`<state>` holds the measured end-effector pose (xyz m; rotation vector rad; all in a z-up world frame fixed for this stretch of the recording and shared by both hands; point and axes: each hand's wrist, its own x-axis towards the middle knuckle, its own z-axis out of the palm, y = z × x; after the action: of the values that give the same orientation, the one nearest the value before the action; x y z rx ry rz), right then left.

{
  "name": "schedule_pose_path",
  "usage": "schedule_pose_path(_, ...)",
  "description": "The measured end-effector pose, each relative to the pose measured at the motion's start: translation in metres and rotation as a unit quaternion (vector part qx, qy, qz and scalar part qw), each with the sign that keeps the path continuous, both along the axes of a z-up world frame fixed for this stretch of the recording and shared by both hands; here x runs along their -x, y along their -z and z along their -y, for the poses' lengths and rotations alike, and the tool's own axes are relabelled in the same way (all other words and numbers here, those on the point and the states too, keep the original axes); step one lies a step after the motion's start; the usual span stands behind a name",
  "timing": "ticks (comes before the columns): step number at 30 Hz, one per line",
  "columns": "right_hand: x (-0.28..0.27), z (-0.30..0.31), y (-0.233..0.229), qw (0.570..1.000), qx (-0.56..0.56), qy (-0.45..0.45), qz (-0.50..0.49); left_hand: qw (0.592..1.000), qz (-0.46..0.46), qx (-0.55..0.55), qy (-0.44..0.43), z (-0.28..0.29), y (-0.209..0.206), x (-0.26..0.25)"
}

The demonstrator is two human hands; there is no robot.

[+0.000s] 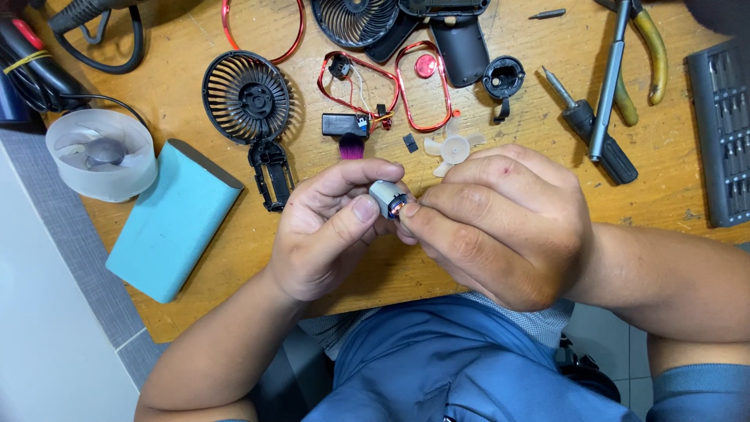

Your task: Repairing and cleaning a small portable fan by disassembling it and using tools

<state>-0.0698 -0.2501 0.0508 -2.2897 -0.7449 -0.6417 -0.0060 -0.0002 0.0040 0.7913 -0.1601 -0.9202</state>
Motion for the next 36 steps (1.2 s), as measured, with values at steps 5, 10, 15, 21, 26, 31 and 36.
schedule_pose_path(5,-0.001,0.000,0.002,1.000,-0.004,0.004,0.004,0.999,0.039,-0.019,0.009,0.000,-0.002,0.000)
schedule_pose_path(10,0.000,0.003,0.006,1.000,0.001,0.009,-0.005,0.996,0.085,-0.036,0.007,0.001,-0.002,0.000)
schedule_pose_path(15,-0.011,-0.005,0.009,0.994,-0.101,0.011,-0.041,0.967,0.214,-0.102,-0.096,0.005,0.002,0.009)
schedule_pose_path(21,-0.013,-0.012,0.016,0.977,-0.182,0.034,-0.107,0.923,0.327,-0.139,-0.149,0.007,-0.008,0.007)
schedule_pose_path(26,-0.013,-0.015,0.018,0.978,-0.179,0.034,-0.103,0.910,0.345,-0.163,-0.163,0.011,-0.013,0.004)
schedule_pose_path(31,-0.012,-0.015,0.021,0.972,-0.194,0.034,-0.125,0.844,0.467,-0.205,-0.166,0.008,-0.017,-0.002)
schedule_pose_path(36,-0.009,-0.015,0.023,0.954,-0.226,0.023,-0.196,0.821,0.513,-0.177,-0.179,0.008,-0.016,-0.007)
